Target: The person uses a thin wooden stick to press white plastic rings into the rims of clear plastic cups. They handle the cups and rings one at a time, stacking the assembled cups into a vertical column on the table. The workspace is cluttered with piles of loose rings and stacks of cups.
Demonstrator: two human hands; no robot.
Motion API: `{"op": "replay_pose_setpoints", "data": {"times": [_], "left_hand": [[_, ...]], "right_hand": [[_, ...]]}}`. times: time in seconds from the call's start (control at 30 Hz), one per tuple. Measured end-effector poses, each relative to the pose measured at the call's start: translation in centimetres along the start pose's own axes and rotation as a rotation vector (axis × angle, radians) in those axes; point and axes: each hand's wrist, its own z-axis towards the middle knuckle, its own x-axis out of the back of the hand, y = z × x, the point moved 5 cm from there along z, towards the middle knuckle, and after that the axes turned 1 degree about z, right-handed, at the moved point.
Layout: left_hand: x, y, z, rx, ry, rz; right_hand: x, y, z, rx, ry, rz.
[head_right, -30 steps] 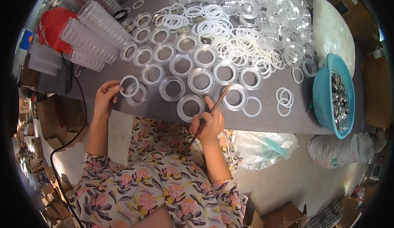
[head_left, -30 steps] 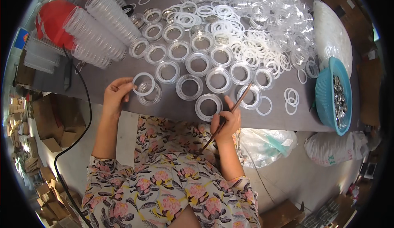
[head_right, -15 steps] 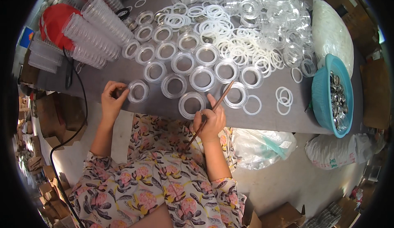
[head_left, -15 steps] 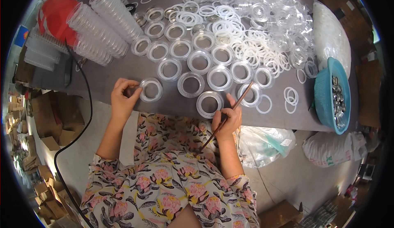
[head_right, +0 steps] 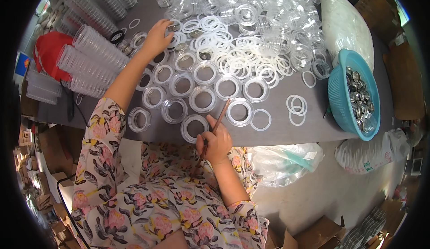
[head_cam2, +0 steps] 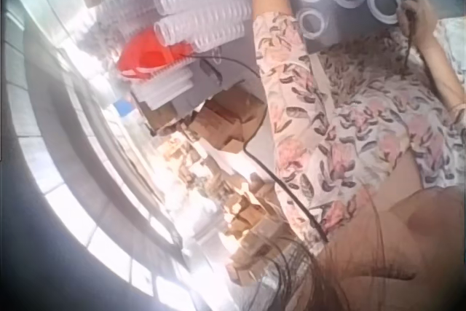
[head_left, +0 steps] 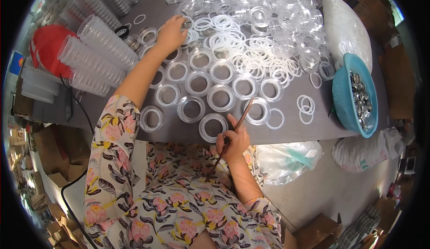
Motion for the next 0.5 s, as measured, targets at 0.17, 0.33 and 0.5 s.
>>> {"op": "replay_pose_setpoints", "data": {"times": [0.17,0.33,0.5], "left_hand": [[-1.9,-0.6,2.5,0.162,-0.3,0.186],[-1.2,-0.5,4.0,0.072,-0.005,0.109],[-3.8,-3.3,6.3,0.058,-0.07,0.147]], "right_hand": [[0.1,0.3,-0.1,-0.028,-0.023,-0.01],[0.2,-0.1,0.5,0.011,0.009,0.004],[0.3,-0.2,0.5,0.01,-0.015,0.024]]}}
